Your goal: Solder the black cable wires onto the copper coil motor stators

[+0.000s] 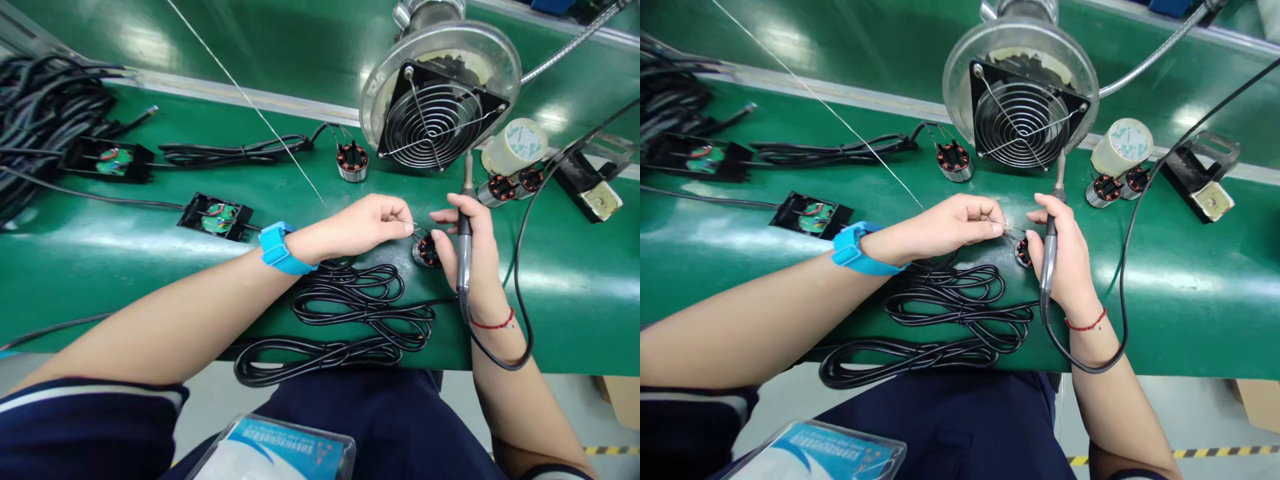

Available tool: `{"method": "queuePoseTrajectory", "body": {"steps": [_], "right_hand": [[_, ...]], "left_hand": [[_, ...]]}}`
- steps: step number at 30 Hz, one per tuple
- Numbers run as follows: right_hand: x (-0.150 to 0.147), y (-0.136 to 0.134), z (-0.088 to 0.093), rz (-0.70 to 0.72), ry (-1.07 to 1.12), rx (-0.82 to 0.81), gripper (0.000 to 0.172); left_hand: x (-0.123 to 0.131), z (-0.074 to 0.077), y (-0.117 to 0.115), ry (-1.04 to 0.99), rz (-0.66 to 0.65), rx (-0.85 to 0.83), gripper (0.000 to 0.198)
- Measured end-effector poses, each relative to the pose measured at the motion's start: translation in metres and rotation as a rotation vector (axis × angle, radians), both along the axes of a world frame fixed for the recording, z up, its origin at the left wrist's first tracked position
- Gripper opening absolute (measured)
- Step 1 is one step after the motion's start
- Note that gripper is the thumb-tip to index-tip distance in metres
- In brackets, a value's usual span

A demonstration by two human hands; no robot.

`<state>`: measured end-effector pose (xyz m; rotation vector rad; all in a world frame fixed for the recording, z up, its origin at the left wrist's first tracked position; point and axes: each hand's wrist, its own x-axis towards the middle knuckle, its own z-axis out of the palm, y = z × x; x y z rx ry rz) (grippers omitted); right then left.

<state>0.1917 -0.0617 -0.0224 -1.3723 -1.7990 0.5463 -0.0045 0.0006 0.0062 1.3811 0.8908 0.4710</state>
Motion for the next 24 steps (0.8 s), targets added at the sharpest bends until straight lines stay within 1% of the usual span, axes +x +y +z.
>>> {"method": "queuePoseTrajectory", "body": {"steps": [2, 4, 6, 8, 11, 19, 22, 24], "right_hand": [[0.003, 0.002, -0.003, 0.025, -0.003, -0.072, 0.043], [0.004, 0.002, -0.005, 0.059, 0.044, -0.141, 0.042], [0.001, 0.002, -0.005, 0.059, 0.114, -0.164, 0.041], [-0.002, 0.001, -0.004, 0.027, 0.157, -0.151, 0.040], [-0.008, -0.001, 0.000, -0.011, 0.146, -0.102, 0.038], [-0.008, -0.005, 0.016, 0.107, -0.101, 0.052, 0.036], [-0.009, -0.005, 0.020, 0.136, -0.118, 0.065, 0.034], [-0.011, -0.004, 0.020, 0.111, -0.090, 0.035, 0.031]], "left_hand": [[0.000, 0.000, 0.000, 0.011, -0.005, 0.014, 0.013], [-0.001, 0.000, 0.000, 0.028, -0.003, 0.028, 0.013], [-0.001, -0.001, 0.001, 0.036, -0.003, 0.035, 0.013], [-0.001, -0.001, 0.001, 0.027, -0.009, 0.039, 0.013], [-0.001, -0.002, 0.000, 0.004, -0.015, 0.045, 0.013], [-0.002, -0.007, -0.001, -0.018, -0.033, 0.100, 0.012], [-0.002, -0.006, -0.003, -0.016, -0.040, 0.110, 0.013], [-0.001, -0.005, -0.003, -0.019, -0.041, 0.122, 0.013]]}}
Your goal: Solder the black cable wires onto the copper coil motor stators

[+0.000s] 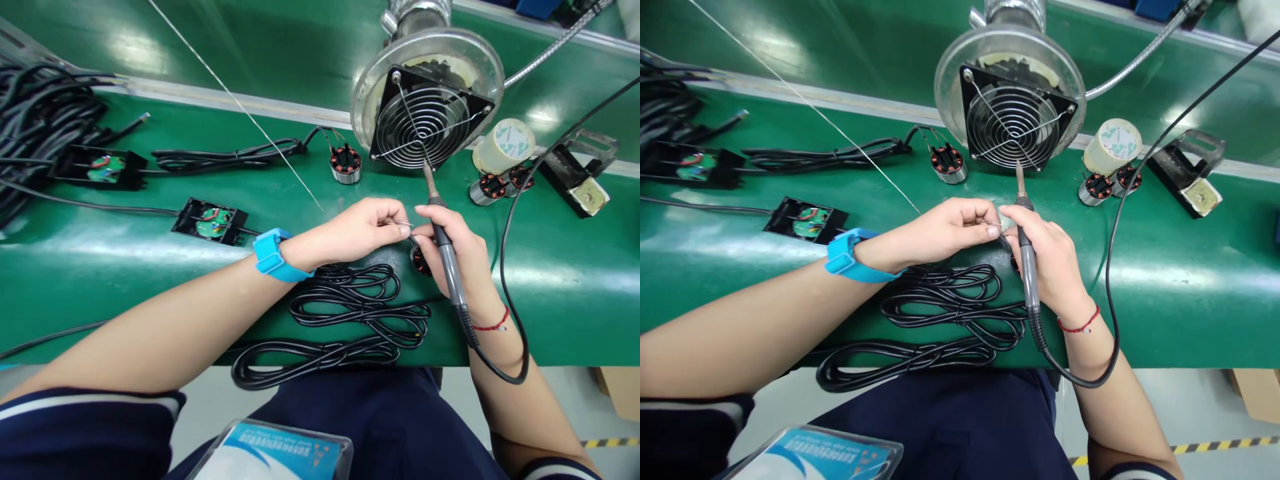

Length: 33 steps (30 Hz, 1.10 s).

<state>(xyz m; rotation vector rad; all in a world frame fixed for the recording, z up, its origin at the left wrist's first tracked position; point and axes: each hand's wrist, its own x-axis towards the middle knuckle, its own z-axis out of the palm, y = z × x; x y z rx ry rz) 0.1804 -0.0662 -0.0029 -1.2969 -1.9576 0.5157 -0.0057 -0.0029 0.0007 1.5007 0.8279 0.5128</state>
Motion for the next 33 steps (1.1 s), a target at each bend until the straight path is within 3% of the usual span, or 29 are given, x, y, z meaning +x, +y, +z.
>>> {"method": "queuePoseTrajectory", "body": {"steps": [4, 8, 20, 23, 28, 33], "right_hand": [[-0.003, 0.002, -0.008, -0.077, 0.106, -0.120, 0.037], [0.002, 0.003, -0.017, -0.057, 0.184, -0.209, 0.049], [-0.006, -0.002, -0.019, -0.113, 0.314, -0.201, 0.042], [-0.005, -0.002, -0.024, -0.117, 0.245, -0.123, 0.042], [0.006, -0.004, -0.024, -0.210, 0.219, 0.112, 0.040], [0.015, -0.005, -0.022, -0.283, 0.254, 0.140, 0.036]], "left_hand": [[0.000, 0.001, 0.000, 0.009, -0.009, 0.034, 0.011], [-0.001, 0.000, 0.002, 0.019, -0.020, 0.032, 0.011], [-0.002, -0.010, 0.004, 0.031, -0.021, 0.083, 0.013], [-0.001, -0.008, 0.003, 0.070, 0.018, 0.106, 0.015], [-0.017, 0.008, 0.014, 0.256, 0.082, 0.253, 0.015], [-0.053, 0.014, 0.046, 0.562, 0.365, 0.364, 0.012]]}}
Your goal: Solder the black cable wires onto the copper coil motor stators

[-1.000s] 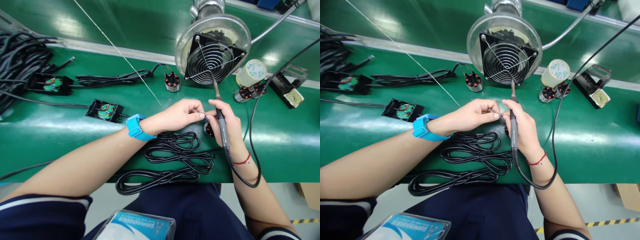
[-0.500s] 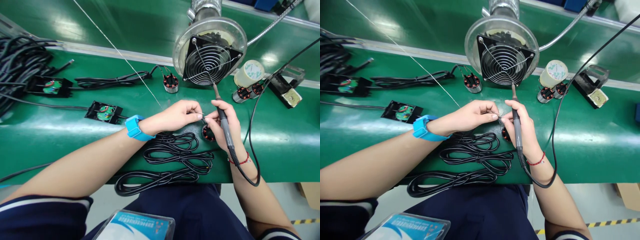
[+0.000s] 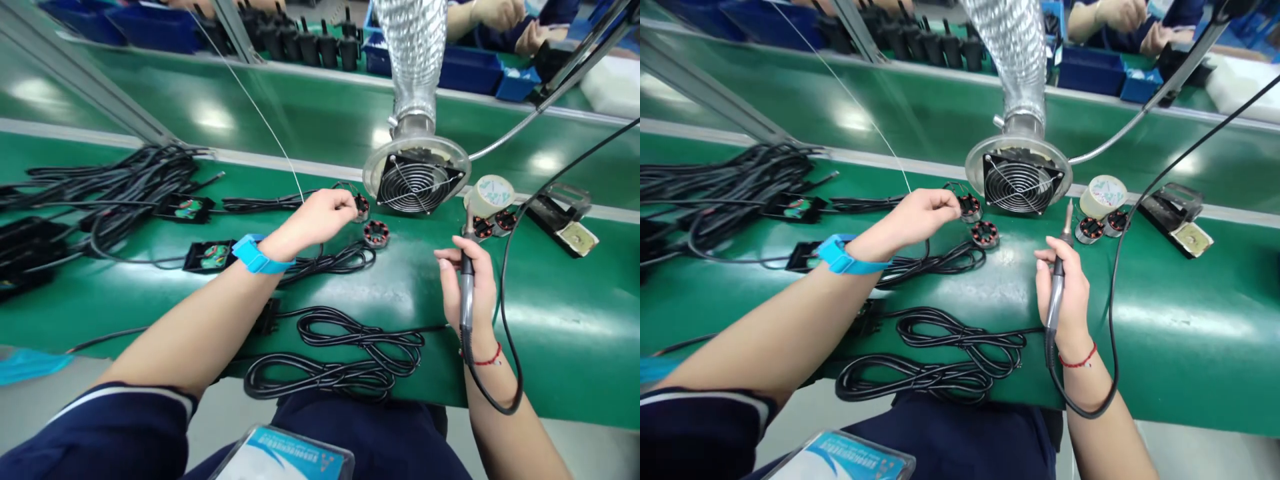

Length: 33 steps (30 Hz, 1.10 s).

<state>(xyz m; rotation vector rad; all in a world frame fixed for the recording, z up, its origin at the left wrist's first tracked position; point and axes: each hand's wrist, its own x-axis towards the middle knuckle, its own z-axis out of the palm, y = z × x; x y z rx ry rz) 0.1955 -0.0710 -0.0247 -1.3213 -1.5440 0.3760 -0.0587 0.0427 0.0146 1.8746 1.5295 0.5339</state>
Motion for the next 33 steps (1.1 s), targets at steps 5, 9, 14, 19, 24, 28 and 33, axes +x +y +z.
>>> {"method": "queuePoseTrajectory", "body": {"steps": [5, 9, 14, 19, 24, 28, 33], "right_hand": [[-0.002, -0.004, 0.004, 0.035, -0.030, 0.001, 0.033], [-0.003, -0.008, 0.009, 0.060, -0.056, 0.027, 0.033], [-0.003, -0.013, 0.012, 0.057, -0.061, -0.006, 0.032], [0.002, -0.019, 0.015, 0.051, -0.089, 0.023, 0.031], [0.006, -0.022, 0.015, 0.044, -0.152, 0.066, 0.029], [-0.001, -0.025, 0.009, -0.024, -0.096, 0.005, 0.023], [-0.010, -0.022, -0.008, -0.123, -0.064, -0.036, 0.020]], "left_hand": [[-0.009, 0.002, 0.011, 0.249, 0.127, 0.079, 0.032], [0.010, 0.004, 0.013, 0.573, -0.016, -0.002, 0.060], [0.024, -0.002, 0.029, 0.607, -0.044, -0.122, 0.055], [0.008, -0.005, 0.044, 0.545, -0.059, -0.063, 0.040], [-0.004, -0.004, 0.098, 0.480, -0.002, 0.029, 0.033], [0.018, -0.007, 0.164, 0.394, 0.058, 0.118, 0.035], [0.063, -0.018, 0.221, 0.199, -0.060, 0.209, 0.036]]}}
